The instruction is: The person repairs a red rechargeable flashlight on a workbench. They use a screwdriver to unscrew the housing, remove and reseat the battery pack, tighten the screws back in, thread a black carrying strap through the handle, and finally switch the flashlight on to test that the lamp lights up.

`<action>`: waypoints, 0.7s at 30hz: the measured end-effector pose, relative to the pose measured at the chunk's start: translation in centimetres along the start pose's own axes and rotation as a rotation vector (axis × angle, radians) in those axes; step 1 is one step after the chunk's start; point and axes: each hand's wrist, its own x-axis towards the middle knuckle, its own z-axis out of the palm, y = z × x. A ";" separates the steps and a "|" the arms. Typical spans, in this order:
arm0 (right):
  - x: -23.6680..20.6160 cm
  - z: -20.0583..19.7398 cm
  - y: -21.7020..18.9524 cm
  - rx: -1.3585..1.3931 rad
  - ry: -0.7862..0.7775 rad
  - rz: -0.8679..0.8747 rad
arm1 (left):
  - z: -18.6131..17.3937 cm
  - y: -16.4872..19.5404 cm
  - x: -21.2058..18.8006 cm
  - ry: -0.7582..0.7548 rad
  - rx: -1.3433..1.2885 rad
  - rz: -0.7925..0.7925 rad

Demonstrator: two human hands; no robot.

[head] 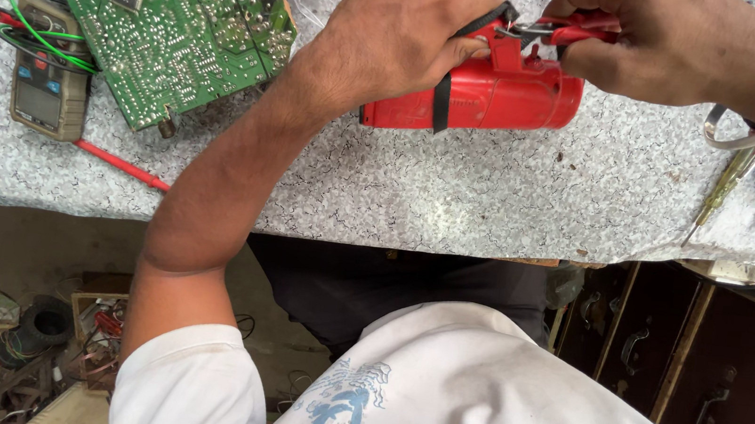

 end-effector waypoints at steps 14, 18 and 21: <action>-1.7 -1.0 -5.5 -0.374 0.267 -0.037 | 0.2 0.8 -0.1 0.032 -0.019 -0.031; -1.6 -2.4 -4.0 -0.251 0.134 -0.073 | 0.0 2.1 0.7 -0.147 -0.084 -0.161; -1.1 -2.7 -2.9 -0.328 -0.053 -0.067 | -0.1 2.9 0.5 -0.095 -0.102 -0.063</action>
